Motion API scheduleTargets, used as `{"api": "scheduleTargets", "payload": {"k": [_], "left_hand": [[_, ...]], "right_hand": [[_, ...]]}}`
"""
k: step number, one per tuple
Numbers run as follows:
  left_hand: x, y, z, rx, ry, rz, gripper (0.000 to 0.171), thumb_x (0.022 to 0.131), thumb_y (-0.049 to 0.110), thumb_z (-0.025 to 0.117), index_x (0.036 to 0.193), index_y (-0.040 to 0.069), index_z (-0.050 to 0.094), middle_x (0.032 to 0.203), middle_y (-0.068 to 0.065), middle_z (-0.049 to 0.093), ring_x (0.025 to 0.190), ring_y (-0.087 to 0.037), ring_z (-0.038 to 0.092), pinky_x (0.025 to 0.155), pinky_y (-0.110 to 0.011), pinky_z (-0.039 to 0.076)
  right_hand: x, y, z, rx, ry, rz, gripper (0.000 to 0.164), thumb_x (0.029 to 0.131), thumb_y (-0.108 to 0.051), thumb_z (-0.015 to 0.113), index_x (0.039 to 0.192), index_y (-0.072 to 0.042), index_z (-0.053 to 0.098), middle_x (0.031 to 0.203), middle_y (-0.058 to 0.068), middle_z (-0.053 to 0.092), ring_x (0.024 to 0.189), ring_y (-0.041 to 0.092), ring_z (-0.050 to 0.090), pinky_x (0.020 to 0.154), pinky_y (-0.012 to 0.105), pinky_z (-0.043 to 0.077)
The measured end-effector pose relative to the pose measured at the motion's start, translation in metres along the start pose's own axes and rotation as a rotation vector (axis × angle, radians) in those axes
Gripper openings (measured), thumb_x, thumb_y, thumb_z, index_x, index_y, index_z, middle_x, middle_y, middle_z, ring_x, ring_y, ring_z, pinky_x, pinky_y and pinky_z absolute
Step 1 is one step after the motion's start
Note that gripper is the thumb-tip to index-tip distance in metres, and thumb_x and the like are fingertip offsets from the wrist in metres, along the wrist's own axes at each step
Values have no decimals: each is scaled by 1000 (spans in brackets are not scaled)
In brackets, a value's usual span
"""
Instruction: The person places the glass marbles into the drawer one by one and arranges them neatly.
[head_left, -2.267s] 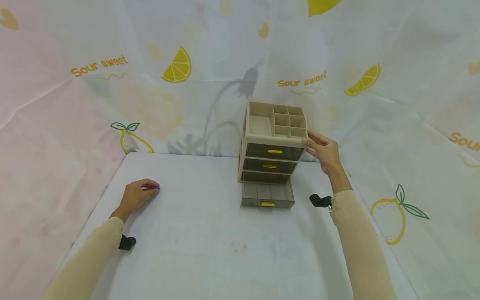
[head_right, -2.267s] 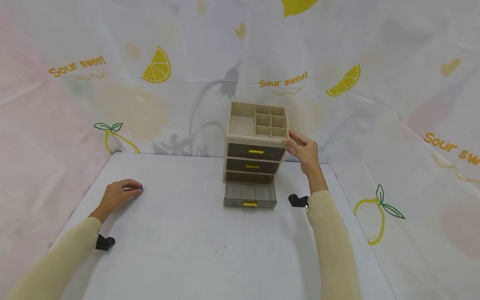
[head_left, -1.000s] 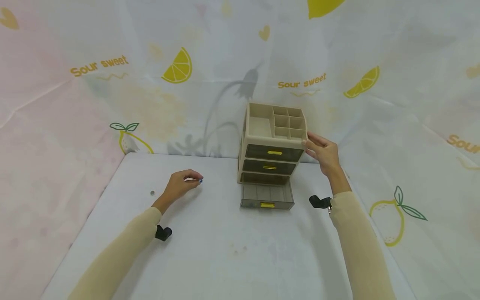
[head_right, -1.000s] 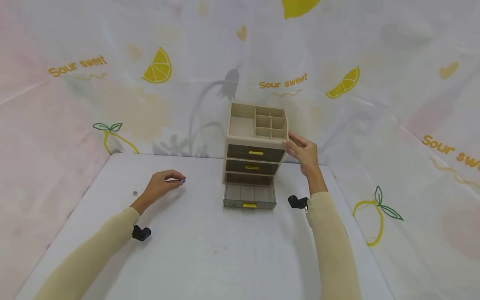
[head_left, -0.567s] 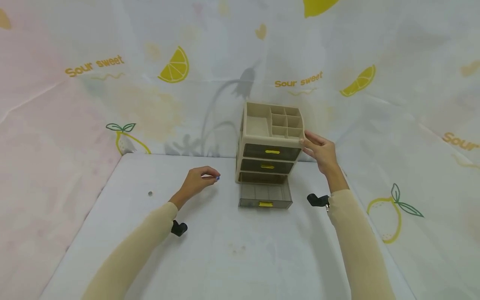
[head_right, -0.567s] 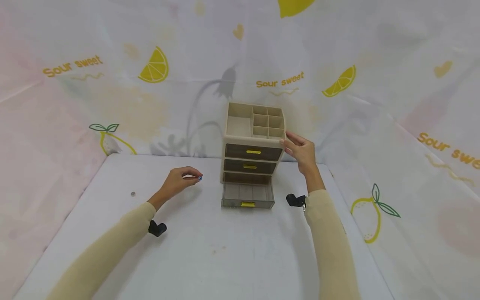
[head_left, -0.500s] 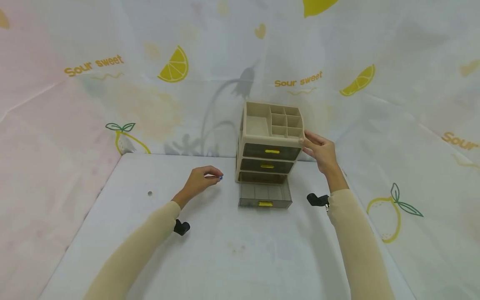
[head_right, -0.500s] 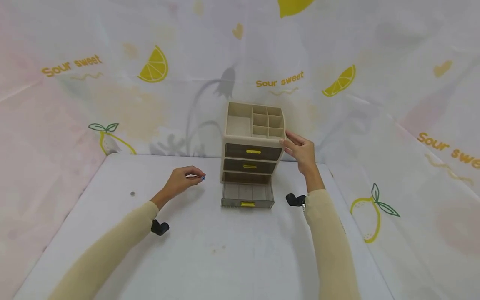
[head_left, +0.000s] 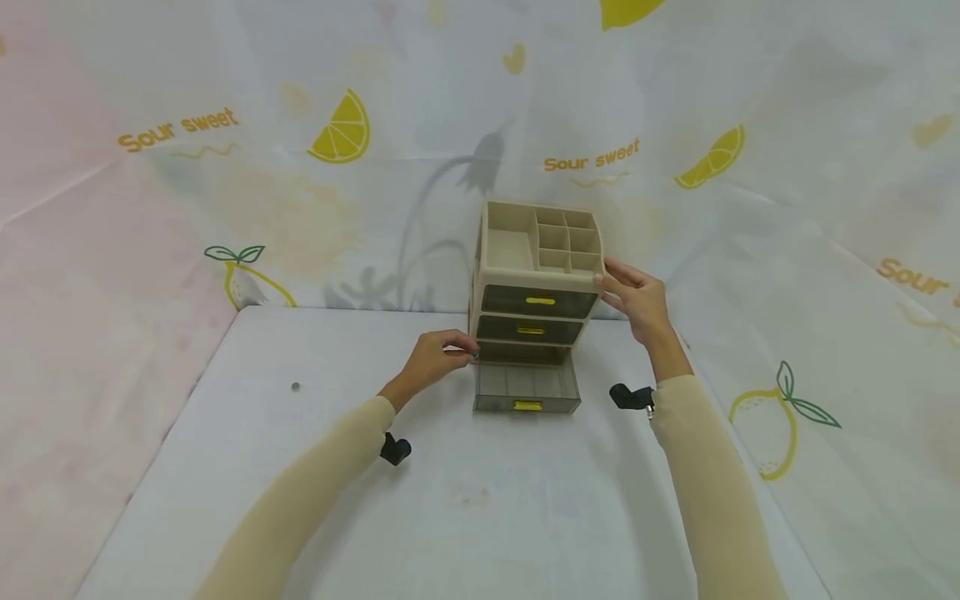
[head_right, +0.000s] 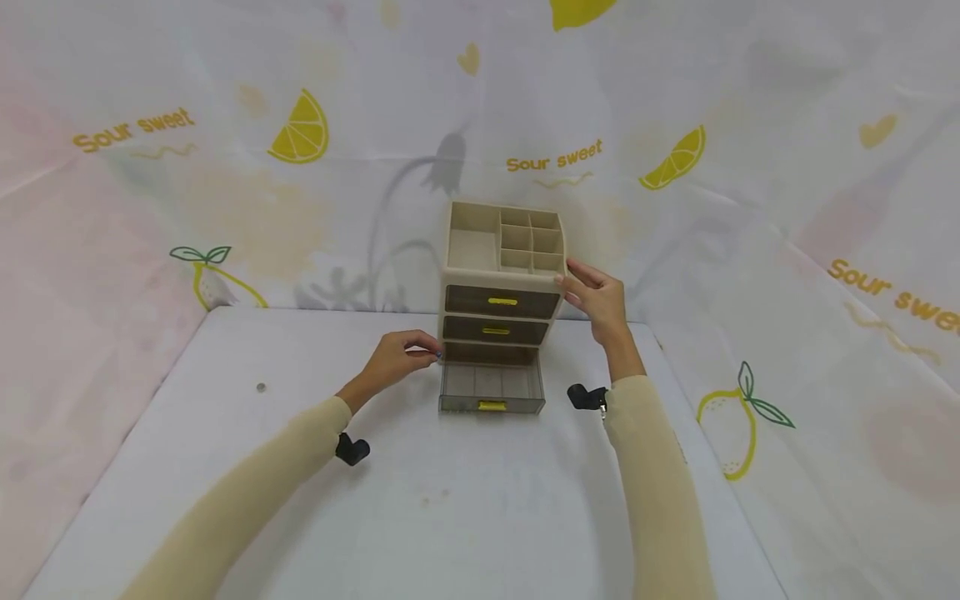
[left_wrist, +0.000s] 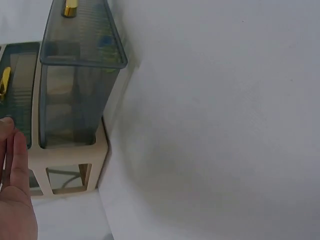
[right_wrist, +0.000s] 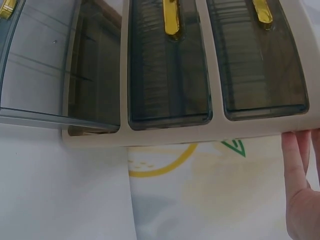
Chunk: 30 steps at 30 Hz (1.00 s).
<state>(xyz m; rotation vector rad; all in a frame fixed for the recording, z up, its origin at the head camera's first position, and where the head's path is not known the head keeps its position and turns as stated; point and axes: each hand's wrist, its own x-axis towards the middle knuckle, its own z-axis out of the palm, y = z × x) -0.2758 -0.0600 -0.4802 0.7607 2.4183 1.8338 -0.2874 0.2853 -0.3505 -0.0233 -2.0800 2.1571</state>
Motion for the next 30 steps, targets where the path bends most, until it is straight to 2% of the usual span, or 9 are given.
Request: {"api": "scheduleTargets", "payload": {"k": [11, 19, 25, 30], "left_hand": [[9, 10, 31, 69, -76, -36, 12, 86, 3, 72, 96, 9, 74, 98, 0, 70, 92, -14, 66, 81, -27, 55], [15, 11, 48, 110, -149, 22, 14, 86, 2, 72, 99, 6, 73, 99, -1, 70, 92, -14, 66, 80, -27, 55], [16, 6, 59, 146, -170, 12, 14, 86, 1, 72, 99, 7, 72, 99, -1, 70, 95, -15, 66, 82, -24, 54], [21, 7, 71, 160, -210, 26, 15, 88, -1, 69, 103, 1, 71, 100, -4, 70, 96, -16, 66, 82, -23, 53]], "right_hand": [[-1, -1, 0, -3, 5, 10, 52, 86, -11, 76, 134, -1, 58, 134, 13, 59, 101, 13, 65, 83, 27, 55], [-1, -2, 1, 5, 5, 0, 53, 85, -11, 76, 134, -1, 58, 133, 12, 59, 100, 13, 66, 82, 26, 55], [-1, 0, 1, 12, 3, 5, 52, 86, -9, 76, 134, 0, 57, 132, 11, 60, 100, 13, 66, 83, 27, 55], [0, 0, 1, 20, 10, -5, 51, 85, -9, 76, 133, -1, 59, 130, 10, 62, 99, 13, 66, 81, 26, 55]]}}
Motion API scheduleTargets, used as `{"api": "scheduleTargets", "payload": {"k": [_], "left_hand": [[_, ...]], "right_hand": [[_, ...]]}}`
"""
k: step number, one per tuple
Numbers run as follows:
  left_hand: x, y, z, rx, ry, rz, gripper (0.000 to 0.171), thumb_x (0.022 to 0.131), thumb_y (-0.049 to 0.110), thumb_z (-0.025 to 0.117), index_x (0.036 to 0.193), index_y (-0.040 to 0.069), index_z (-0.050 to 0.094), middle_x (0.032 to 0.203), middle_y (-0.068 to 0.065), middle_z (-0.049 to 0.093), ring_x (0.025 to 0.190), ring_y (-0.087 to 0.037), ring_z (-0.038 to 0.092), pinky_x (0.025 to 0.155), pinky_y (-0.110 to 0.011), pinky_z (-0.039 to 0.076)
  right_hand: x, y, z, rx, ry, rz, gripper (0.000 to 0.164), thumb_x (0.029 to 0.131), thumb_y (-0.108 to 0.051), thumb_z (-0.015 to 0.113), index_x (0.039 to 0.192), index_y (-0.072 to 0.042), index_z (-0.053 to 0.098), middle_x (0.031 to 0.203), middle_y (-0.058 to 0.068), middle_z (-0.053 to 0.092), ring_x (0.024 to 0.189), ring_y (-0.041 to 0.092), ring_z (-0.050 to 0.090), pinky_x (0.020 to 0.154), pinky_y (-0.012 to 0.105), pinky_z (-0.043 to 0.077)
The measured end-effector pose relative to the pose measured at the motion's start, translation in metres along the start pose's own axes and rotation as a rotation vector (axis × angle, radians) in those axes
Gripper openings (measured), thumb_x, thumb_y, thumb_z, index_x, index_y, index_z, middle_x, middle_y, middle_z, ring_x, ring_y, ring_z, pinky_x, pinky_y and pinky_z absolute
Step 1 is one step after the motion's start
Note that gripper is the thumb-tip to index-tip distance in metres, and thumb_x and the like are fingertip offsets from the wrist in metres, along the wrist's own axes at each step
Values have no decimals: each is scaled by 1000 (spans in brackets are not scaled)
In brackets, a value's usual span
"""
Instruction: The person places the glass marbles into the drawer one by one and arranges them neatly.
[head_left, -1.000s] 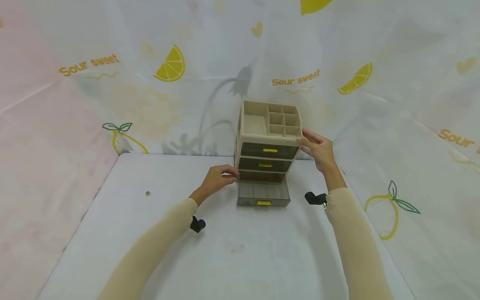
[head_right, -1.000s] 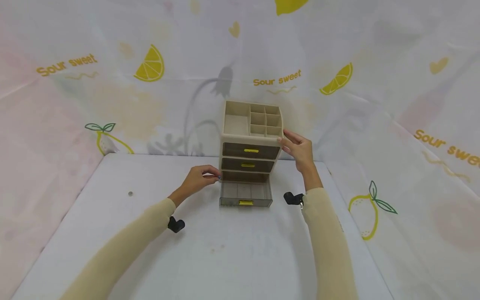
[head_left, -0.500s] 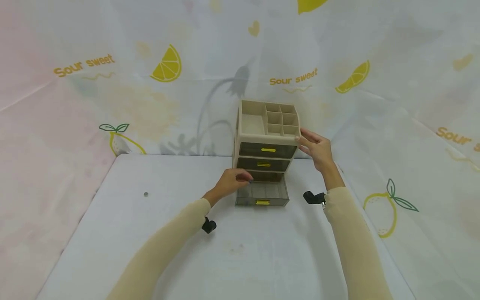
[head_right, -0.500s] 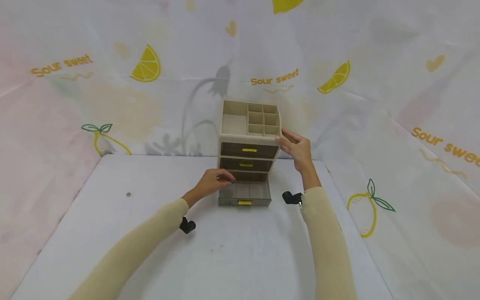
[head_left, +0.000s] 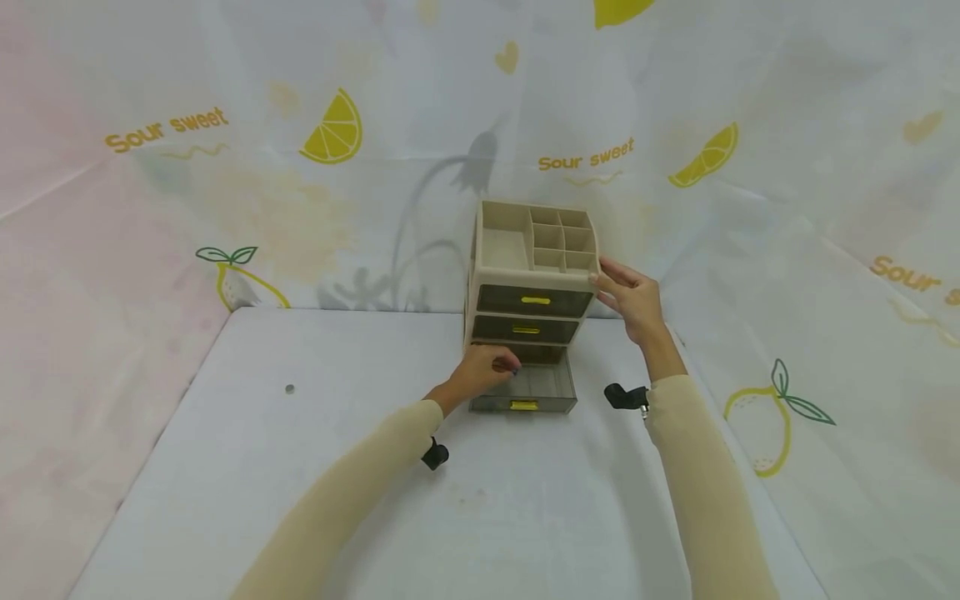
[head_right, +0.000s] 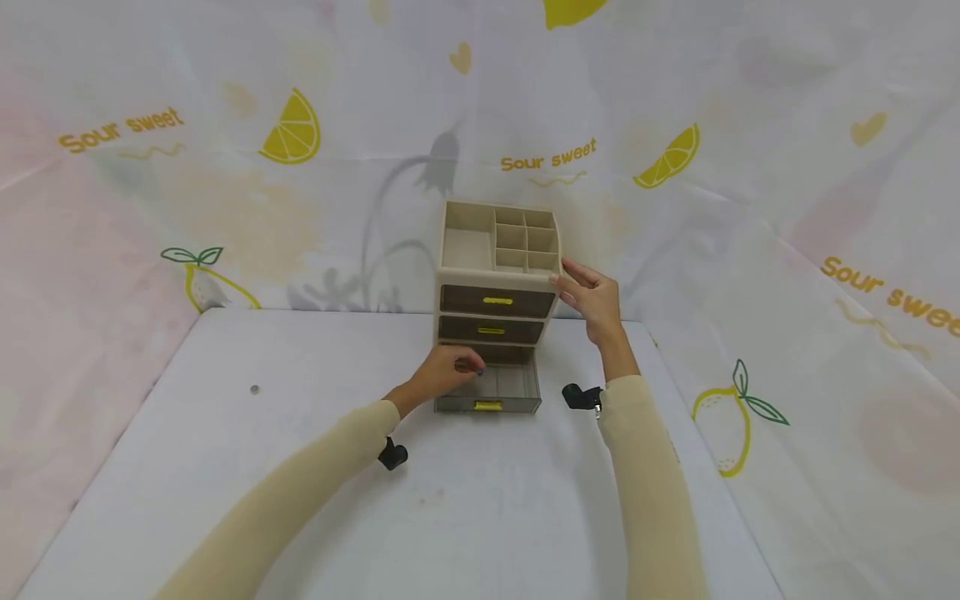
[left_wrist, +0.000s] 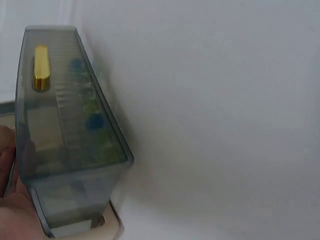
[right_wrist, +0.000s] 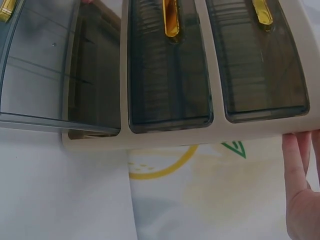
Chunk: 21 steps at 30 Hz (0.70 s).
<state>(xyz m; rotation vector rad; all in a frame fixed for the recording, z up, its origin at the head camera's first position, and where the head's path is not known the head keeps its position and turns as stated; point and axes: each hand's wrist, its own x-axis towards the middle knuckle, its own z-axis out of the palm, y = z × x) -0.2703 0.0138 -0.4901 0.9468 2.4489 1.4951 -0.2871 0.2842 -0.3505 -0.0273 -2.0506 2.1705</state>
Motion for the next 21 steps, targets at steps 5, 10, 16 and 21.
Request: {"api": "scheduleTargets", "payload": {"k": [5, 10, 16, 21], "left_hand": [[11, 2, 14, 39, -36, 33, 15, 88, 1, 69, 103, 2, 71, 98, 0, 70, 94, -12, 64, 81, -22, 53], [16, 8, 22, 53, -88, 0, 16, 90, 2, 67, 105, 3, 71, 101, 0, 70, 96, -12, 64, 81, -23, 53], [20, 15, 28, 38, -135, -24, 17, 91, 1, 66, 106, 1, 71, 104, -3, 71, 98, -13, 65, 81, -22, 53], [27, 18, 29, 65, -168, 23, 17, 92, 1, 65, 108, 0, 71, 105, -3, 71, 100, -13, 65, 84, -20, 51]], "right_hand": [[0, 0, -2, 16, -17, -7, 52, 85, -9, 76, 133, 0, 58, 130, 12, 61, 101, 14, 66, 82, 26, 55], [1, 1, -2, -8, -8, 5, 51, 85, -10, 77, 133, -1, 59, 134, 14, 58, 104, 14, 65, 83, 27, 55], [2, 2, -3, -26, -5, 9, 52, 85, -12, 77, 133, -2, 59, 136, 15, 56, 105, 15, 65, 84, 28, 54], [5, 1, -3, -19, -6, 6, 52, 84, -12, 78, 132, -2, 60, 134, 14, 58, 104, 15, 65, 84, 28, 54]]}}
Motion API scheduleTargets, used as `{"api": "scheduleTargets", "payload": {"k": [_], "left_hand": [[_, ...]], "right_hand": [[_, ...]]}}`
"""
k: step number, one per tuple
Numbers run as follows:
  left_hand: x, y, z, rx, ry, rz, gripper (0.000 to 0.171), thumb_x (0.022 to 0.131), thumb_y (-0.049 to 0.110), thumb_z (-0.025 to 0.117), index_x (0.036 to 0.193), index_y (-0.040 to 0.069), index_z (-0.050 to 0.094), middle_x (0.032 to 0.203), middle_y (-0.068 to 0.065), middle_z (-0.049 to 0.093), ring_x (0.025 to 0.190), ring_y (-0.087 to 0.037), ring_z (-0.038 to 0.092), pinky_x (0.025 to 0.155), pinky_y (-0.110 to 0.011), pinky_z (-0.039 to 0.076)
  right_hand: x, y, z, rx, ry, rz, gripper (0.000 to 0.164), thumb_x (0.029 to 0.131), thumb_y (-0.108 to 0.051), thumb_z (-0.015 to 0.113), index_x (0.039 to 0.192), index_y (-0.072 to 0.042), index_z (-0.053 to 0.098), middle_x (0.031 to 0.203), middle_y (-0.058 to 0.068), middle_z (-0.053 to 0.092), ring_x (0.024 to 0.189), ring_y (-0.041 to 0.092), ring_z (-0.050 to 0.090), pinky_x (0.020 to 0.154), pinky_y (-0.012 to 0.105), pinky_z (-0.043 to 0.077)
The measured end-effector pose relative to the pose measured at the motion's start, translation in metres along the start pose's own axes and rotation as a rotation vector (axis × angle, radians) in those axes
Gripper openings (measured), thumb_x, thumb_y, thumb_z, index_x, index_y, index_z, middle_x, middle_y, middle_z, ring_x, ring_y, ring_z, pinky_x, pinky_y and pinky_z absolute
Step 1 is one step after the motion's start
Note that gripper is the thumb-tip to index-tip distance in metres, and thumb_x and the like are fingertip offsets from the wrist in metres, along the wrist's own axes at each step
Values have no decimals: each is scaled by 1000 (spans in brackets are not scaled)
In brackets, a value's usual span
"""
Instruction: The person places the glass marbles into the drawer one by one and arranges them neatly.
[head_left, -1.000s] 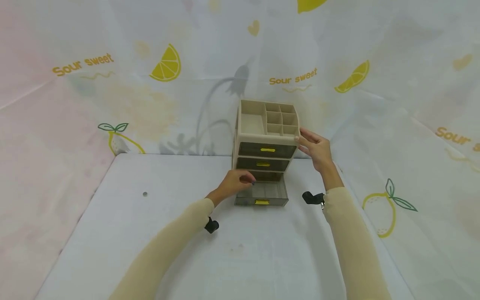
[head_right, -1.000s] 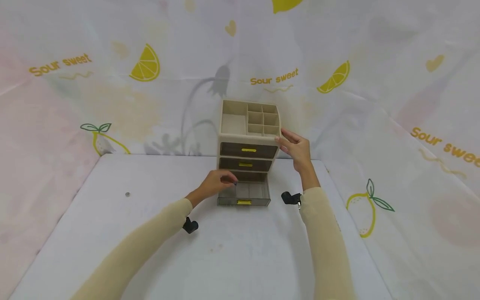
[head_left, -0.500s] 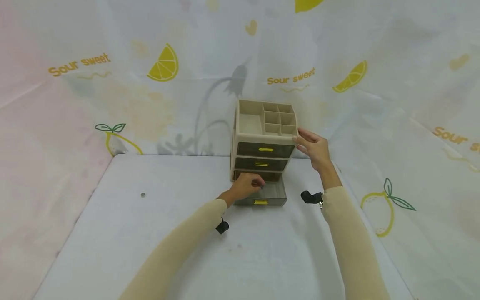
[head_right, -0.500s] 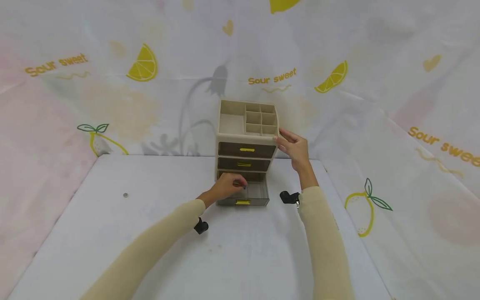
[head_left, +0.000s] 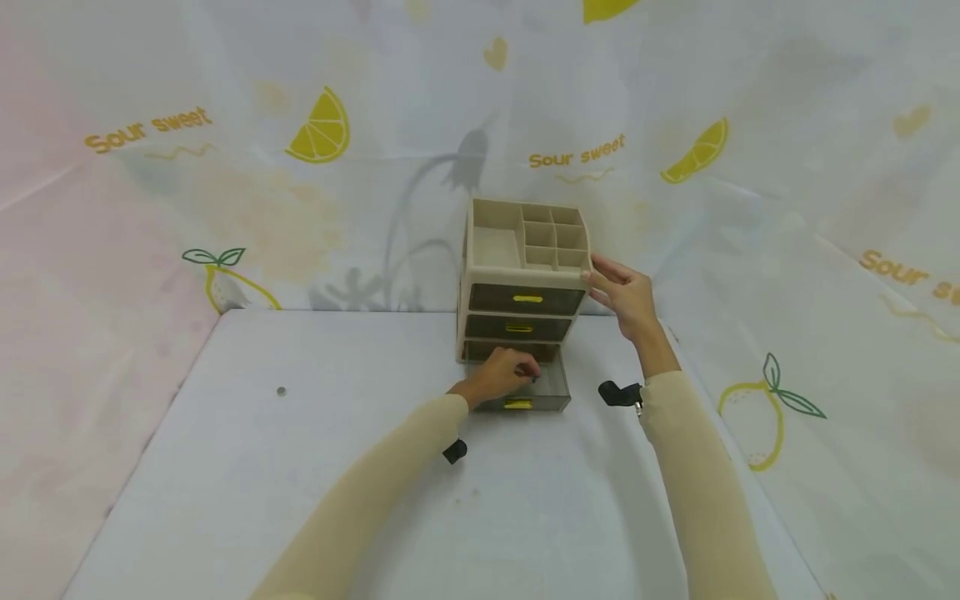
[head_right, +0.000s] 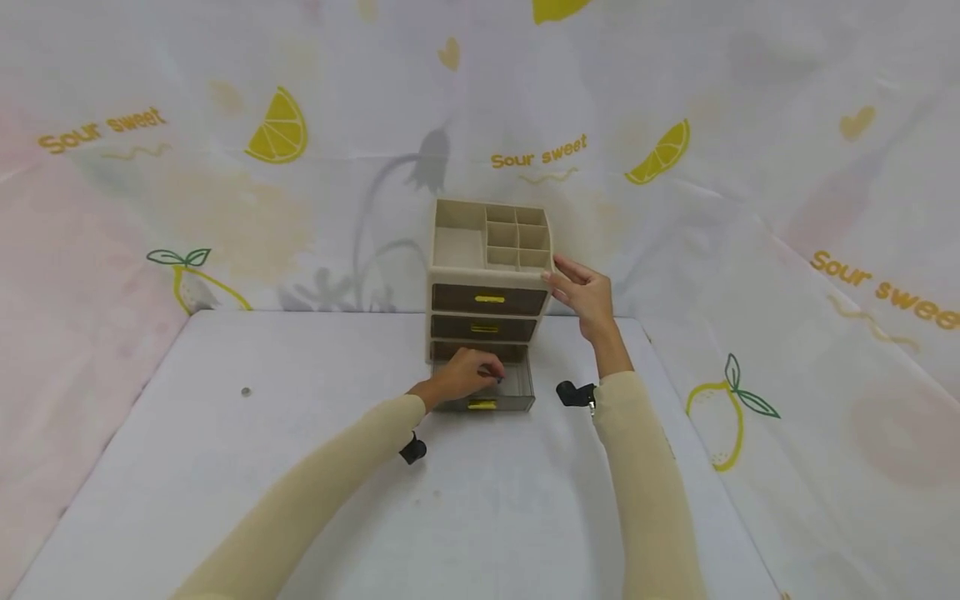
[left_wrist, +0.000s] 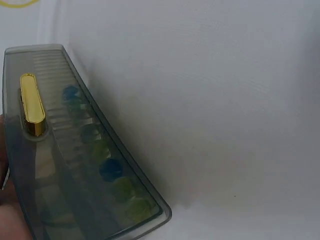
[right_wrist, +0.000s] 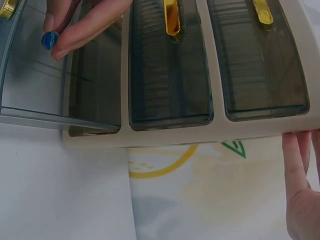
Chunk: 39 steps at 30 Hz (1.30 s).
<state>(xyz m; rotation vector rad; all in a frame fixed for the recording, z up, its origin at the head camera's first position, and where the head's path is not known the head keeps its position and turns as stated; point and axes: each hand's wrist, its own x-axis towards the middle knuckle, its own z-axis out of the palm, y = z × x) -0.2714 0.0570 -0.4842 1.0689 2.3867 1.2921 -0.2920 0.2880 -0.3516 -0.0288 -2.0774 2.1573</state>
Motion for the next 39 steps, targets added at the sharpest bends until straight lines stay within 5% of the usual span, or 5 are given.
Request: {"api": "scheduleTargets", "payload": {"k": [13, 22, 32, 39], "left_hand": [[4, 0, 2, 55, -110, -27, 18, 90, -5, 65, 103, 4, 73, 101, -2, 71, 98, -15, 65, 85, -23, 51], [4, -13, 2, -12, -196, -179, 22, 89, -3, 66, 97, 13, 77, 94, 6, 71, 86, -7, 63, 75, -22, 53], [7, -13, 4, -4, -192, -245, 23, 89, -3, 65, 94, 16, 77, 91, 7, 70, 86, -9, 63, 74, -24, 53], [7, -13, 8, -10, -166, -207, 18, 89, 2, 69, 92, 17, 78, 90, 7, 71, 84, -7, 63, 73, -22, 53]], "right_hand": [[1, -3, -1, 13, -2, -9, 51, 84, -10, 77, 131, -1, 60, 131, 13, 60, 104, 15, 65, 82, 27, 55], [0, 1, 2, 37, -30, -11, 51, 84, -10, 78, 131, -1, 60, 131, 12, 61, 104, 17, 65, 84, 29, 55], [-1, -1, 2, 11, -19, -3, 52, 83, -12, 79, 131, -3, 61, 134, 12, 59, 110, 19, 63, 84, 28, 54], [-2, 0, -2, -6, -15, -7, 51, 84, -13, 78, 131, -3, 61, 134, 13, 58, 110, 19, 63, 84, 28, 54]]}}
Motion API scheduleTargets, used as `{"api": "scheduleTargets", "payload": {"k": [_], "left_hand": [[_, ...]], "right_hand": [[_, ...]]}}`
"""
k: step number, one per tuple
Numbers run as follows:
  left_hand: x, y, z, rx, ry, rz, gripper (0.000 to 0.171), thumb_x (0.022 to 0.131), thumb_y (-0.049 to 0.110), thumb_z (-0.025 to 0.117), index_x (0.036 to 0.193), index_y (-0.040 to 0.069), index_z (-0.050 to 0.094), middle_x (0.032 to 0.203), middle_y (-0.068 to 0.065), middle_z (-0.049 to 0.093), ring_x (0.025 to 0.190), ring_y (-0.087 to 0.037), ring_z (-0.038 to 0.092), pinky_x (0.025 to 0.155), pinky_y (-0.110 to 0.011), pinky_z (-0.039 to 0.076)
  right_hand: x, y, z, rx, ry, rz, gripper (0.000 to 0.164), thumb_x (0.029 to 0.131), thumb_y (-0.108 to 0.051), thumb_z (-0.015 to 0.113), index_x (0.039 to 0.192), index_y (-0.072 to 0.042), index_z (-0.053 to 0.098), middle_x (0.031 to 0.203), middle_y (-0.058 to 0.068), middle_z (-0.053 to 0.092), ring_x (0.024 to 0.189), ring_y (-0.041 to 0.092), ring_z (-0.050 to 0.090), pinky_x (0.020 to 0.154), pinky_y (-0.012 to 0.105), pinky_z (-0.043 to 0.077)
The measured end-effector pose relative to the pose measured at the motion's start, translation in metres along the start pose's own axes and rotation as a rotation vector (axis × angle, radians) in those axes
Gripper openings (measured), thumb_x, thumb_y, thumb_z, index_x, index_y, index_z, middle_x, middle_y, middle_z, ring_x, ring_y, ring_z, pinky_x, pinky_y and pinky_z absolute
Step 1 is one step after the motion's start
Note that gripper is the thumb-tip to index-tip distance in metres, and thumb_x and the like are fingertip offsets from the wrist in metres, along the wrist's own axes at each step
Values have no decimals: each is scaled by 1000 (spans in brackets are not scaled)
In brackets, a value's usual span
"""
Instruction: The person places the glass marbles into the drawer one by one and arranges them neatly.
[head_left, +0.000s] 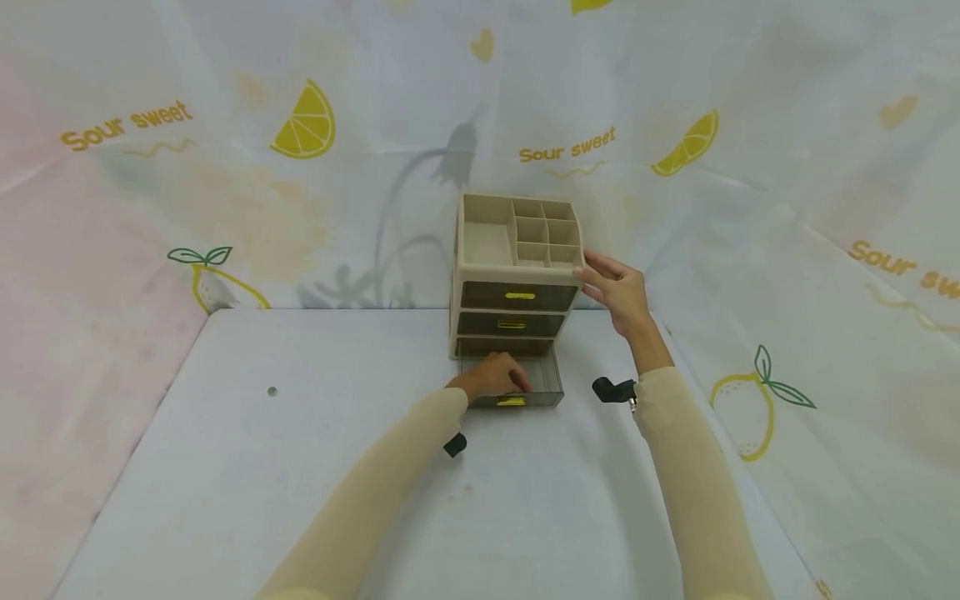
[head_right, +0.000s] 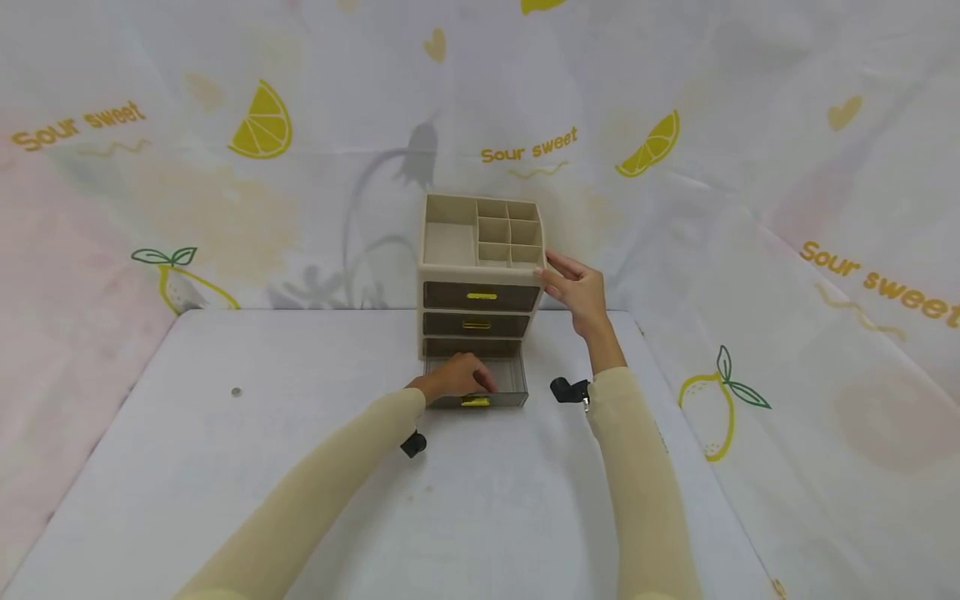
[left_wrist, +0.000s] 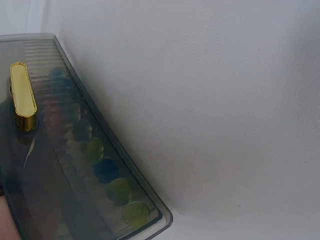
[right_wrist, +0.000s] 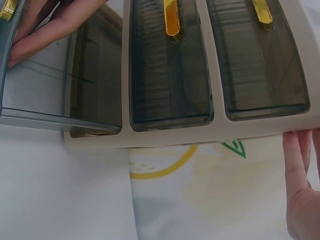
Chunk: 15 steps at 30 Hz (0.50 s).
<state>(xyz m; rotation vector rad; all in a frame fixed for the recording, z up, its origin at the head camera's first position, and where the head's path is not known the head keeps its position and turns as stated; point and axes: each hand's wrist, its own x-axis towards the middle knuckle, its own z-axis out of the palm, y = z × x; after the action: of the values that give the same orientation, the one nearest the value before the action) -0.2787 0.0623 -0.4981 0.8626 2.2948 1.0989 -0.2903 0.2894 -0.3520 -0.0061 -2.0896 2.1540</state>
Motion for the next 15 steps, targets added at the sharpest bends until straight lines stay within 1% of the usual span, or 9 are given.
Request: {"api": "scheduleTargets", "payload": {"k": [6, 11, 15], "left_hand": [[-2, 2, -1, -1, 30, 53, 14, 87, 3, 71, 90, 15, 78, 88, 7, 71, 83, -7, 64, 74, -22, 53], [-5, -1, -5, 45, 61, 87, 12, 88, 2, 71, 93, 12, 76, 90, 6, 71, 83, -6, 64, 74, -20, 52], [-12, 3, -11, 74, 80, 127, 11, 88, 2, 70, 96, 8, 76, 93, 2, 72, 85, -8, 65, 76, -19, 52]], "right_hand": [[1, 1, -1, 4, 1, 6, 51, 84, -13, 78, 132, -3, 60, 135, 13, 58, 110, 18, 63, 85, 28, 54], [1, 0, 1, 16, -2, 3, 52, 84, -12, 78, 132, -2, 59, 136, 14, 57, 107, 17, 64, 84, 27, 54], [0, 0, 1, 10, 0, 6, 52, 84, -13, 78, 132, -3, 60, 137, 14, 56, 105, 15, 65, 84, 27, 54]]}}
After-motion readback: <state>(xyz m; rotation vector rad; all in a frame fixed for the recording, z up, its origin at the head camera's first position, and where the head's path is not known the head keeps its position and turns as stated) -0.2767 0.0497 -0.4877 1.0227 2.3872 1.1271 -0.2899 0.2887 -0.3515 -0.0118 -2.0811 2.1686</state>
